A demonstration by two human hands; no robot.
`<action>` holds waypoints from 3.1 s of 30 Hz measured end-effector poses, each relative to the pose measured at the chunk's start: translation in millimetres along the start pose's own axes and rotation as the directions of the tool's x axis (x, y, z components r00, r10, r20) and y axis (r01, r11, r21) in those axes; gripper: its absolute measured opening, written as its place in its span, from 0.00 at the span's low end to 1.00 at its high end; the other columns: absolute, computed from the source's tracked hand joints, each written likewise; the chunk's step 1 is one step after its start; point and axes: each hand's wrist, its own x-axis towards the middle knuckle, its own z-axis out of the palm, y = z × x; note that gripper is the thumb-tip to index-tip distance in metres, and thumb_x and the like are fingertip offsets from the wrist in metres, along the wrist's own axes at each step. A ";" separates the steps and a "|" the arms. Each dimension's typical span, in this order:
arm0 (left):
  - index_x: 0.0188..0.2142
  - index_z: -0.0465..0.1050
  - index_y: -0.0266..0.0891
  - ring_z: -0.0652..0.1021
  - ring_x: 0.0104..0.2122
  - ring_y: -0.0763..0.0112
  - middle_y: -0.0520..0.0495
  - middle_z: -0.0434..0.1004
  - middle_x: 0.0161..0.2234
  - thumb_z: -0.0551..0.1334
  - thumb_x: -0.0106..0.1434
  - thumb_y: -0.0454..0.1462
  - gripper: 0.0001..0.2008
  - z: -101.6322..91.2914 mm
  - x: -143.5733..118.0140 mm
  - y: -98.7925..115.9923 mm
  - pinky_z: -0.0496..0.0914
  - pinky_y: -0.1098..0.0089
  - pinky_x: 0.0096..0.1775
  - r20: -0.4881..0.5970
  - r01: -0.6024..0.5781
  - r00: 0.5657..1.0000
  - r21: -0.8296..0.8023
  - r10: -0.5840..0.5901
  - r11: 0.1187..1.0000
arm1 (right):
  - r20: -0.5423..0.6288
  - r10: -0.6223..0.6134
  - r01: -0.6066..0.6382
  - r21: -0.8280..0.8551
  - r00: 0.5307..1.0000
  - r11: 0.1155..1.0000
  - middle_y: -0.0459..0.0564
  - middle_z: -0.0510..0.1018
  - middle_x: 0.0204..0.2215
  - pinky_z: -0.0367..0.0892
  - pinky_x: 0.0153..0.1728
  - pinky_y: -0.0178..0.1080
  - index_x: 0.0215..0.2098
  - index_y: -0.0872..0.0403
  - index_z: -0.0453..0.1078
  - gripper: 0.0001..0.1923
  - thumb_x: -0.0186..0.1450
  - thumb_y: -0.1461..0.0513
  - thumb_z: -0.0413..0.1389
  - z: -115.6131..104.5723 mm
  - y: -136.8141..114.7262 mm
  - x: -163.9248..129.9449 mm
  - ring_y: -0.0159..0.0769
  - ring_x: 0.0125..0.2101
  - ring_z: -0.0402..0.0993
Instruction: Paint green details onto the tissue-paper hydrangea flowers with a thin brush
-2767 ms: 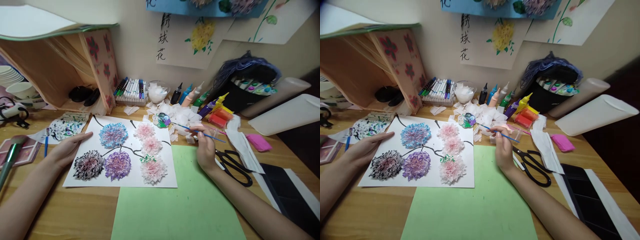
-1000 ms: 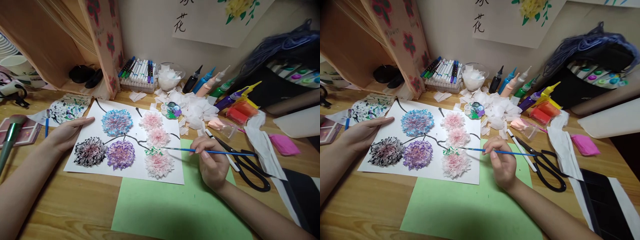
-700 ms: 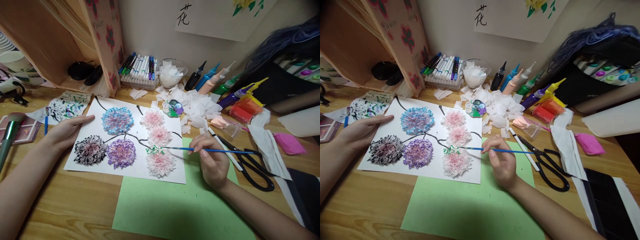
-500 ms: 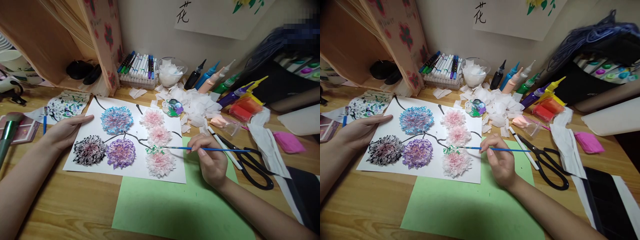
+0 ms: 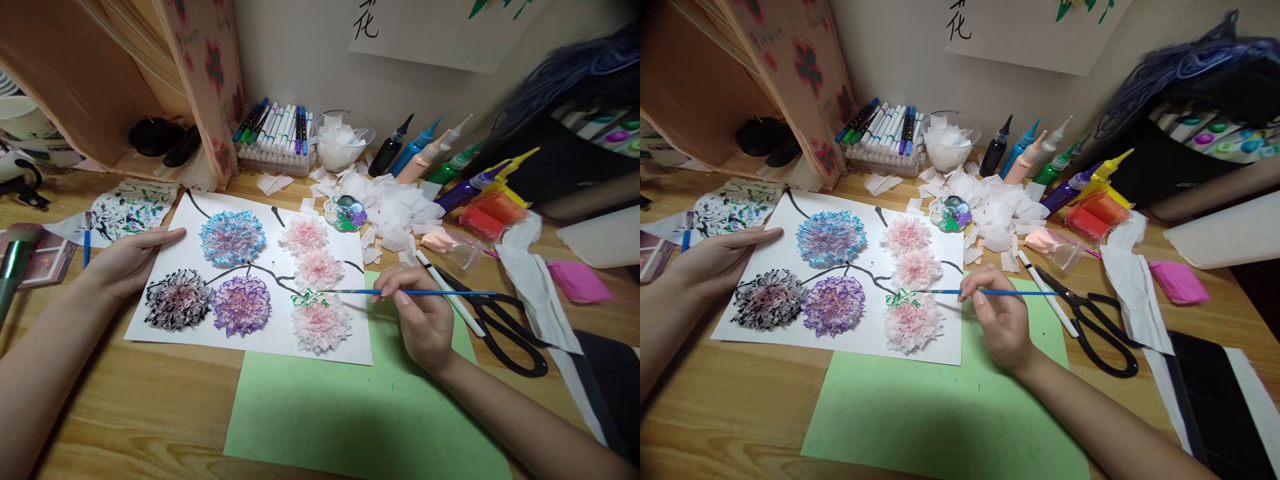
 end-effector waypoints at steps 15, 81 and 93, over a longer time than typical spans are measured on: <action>0.48 0.72 0.29 0.81 0.24 0.64 0.40 0.80 0.30 0.52 0.59 0.23 0.19 -0.3 1.1 -0.6 0.78 0.65 0.30 0.009 0.028 1.000 -0.016 -0.028 0.999 | -0.079 0.002 -0.001 0.009 0.997 1.000 0.46 0.69 0.27 0.60 0.32 0.39 0.31 0.53 0.67 0.07 0.65 0.65 0.49 -2.6 2.1 -1.0 0.34 0.30 0.65; 0.48 0.72 0.29 0.81 0.26 0.63 0.38 0.81 0.34 0.54 0.58 0.23 0.19 -3.5 0.8 0.0 0.78 0.66 0.31 0.059 0.029 0.998 -0.007 -0.028 1.000 | -0.071 -0.030 0.027 -0.049 0.997 0.998 0.47 0.69 0.24 0.61 0.31 0.40 0.30 0.52 0.68 0.08 0.65 0.64 0.49 -2.8 1.1 -1.2 0.36 0.28 0.66; 0.48 0.72 0.27 0.81 0.26 0.63 0.39 0.81 0.31 0.54 0.59 0.23 0.18 -5.9 0.9 -0.4 0.78 0.66 0.32 0.069 0.033 0.997 -0.016 -0.032 0.999 | -0.090 0.034 -0.027 0.078 0.995 0.997 0.47 0.70 0.26 0.61 0.29 0.38 0.30 0.53 0.68 0.07 0.65 0.63 0.50 -3.5 1.5 -0.3 0.34 0.27 0.66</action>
